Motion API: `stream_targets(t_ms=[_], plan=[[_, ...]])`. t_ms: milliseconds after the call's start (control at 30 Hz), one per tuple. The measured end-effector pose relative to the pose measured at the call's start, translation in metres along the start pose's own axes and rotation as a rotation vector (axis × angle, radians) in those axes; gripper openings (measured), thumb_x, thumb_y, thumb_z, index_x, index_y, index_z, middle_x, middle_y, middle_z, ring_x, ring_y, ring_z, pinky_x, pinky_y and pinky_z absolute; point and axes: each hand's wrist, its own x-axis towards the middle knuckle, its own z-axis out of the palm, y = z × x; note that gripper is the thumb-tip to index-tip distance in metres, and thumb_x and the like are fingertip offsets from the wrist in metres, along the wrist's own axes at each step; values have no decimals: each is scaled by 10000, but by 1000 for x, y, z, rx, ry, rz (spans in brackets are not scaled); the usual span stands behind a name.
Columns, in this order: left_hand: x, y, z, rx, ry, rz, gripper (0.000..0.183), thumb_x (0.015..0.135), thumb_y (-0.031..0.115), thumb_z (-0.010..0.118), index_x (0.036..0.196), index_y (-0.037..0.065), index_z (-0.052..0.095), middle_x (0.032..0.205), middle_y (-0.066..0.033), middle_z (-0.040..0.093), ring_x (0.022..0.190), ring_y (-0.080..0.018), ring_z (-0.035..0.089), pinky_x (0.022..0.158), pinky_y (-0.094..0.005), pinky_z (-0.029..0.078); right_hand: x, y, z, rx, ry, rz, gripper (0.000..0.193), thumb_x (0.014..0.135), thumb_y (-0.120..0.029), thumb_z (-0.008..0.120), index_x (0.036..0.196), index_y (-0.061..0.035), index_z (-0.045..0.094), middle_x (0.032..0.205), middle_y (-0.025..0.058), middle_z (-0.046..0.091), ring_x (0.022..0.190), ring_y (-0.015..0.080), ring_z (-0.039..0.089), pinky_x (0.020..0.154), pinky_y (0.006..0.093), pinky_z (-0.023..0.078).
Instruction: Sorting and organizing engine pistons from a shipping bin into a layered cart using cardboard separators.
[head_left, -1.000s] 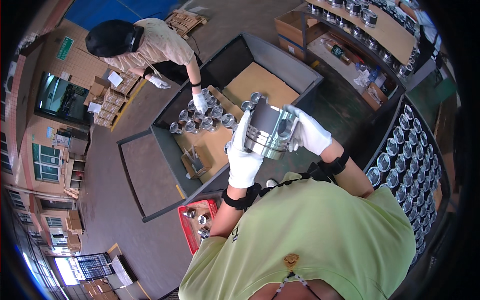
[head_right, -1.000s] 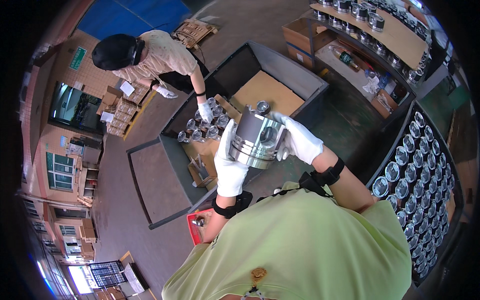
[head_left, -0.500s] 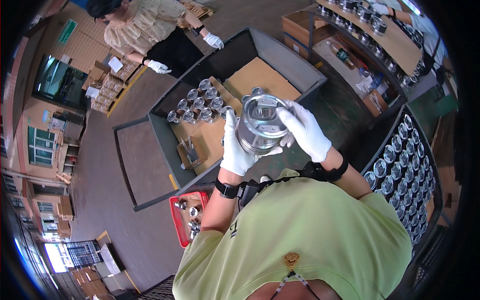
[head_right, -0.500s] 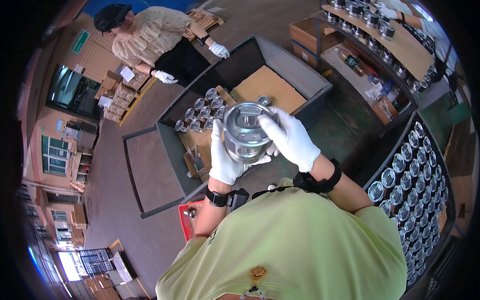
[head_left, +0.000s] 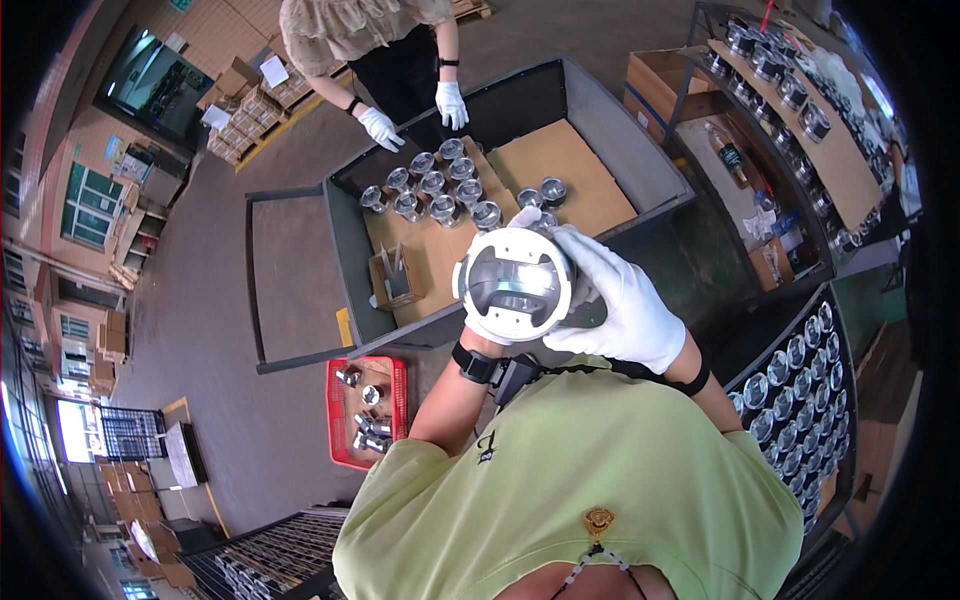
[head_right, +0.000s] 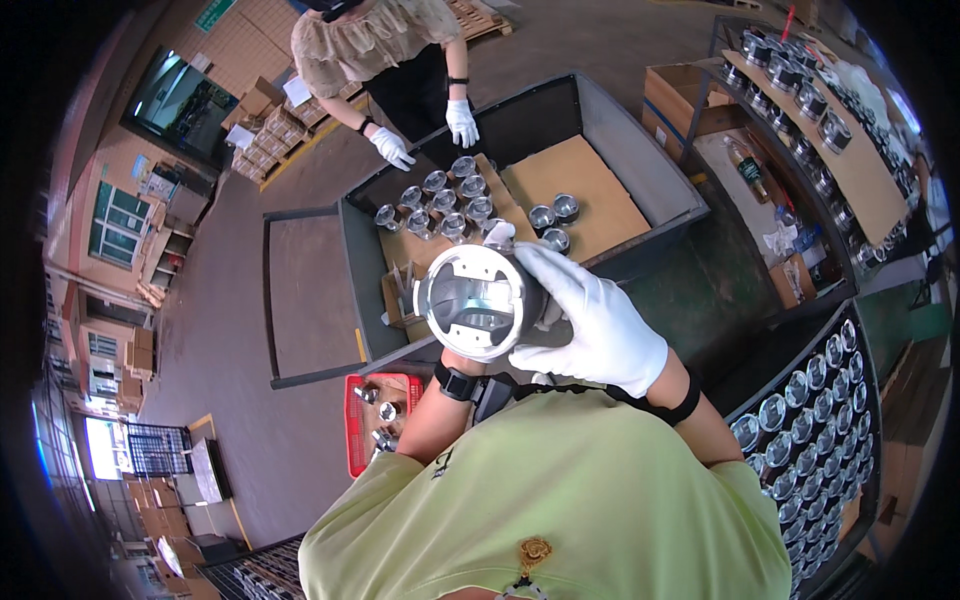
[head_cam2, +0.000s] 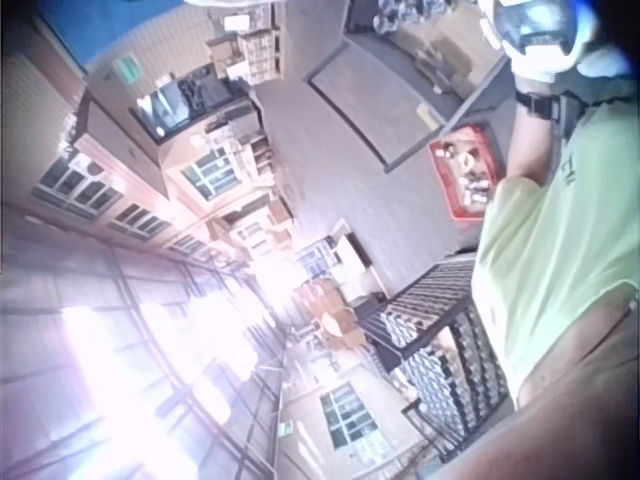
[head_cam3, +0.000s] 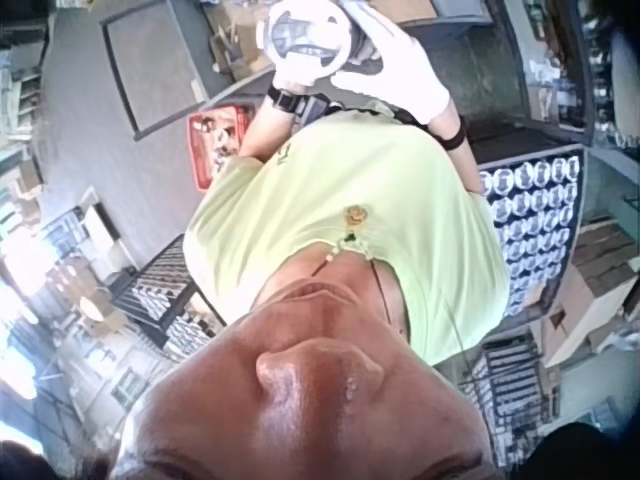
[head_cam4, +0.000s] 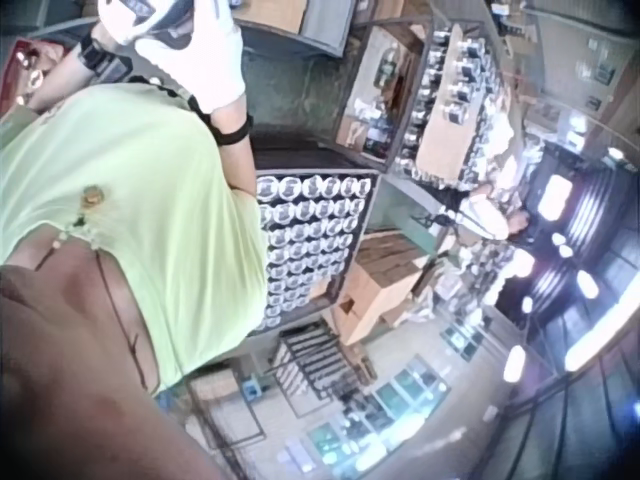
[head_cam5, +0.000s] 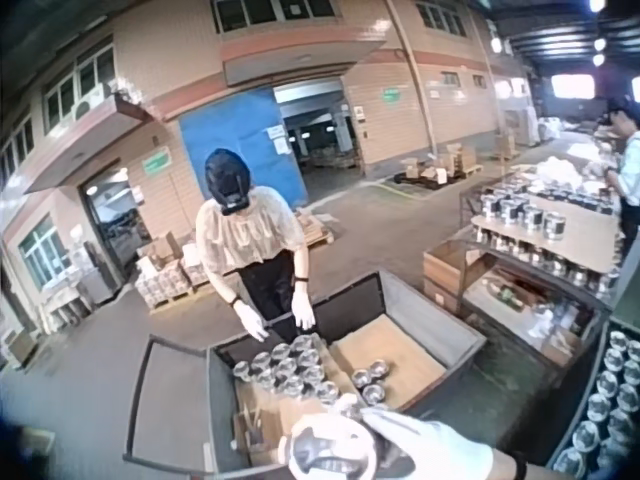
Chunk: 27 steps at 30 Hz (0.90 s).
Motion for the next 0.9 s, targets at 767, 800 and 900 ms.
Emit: stream_targets(t_ms=[767, 800, 900], plan=[[7, -28, -78, 521, 552, 48, 328, 955, 204, 566, 1261, 92, 531, 1172, -8, 584, 1084, -108, 567, 922, -296, 480, -21, 135, 24, 908, -119, 783, 202, 924, -58, 481, 1088, 25, 566, 842, 138, 659, 588, 193, 638, 457, 268, 505], [8, -15, -85, 471, 587, -36, 331, 958, 216, 563, 1265, 95, 530, 1186, -4, 575, 1090, -108, 564, 927, -300, 479, -10, 142, 33, 914, -112, 799, 212, 920, -64, 487, 1095, 28, 563, 831, 160, 661, 580, 207, 638, 451, 273, 498], [6, 29, -128, 519, 574, -51, 410, 976, 291, 524, 1328, 84, 492, 1285, -28, 533, 1168, -131, 523, 1006, -326, 424, 36, 161, 64, 882, -144, 898, 201, 900, -85, 482, 1071, -10, 556, 769, 231, 650, 525, 218, 606, 427, 267, 456]])
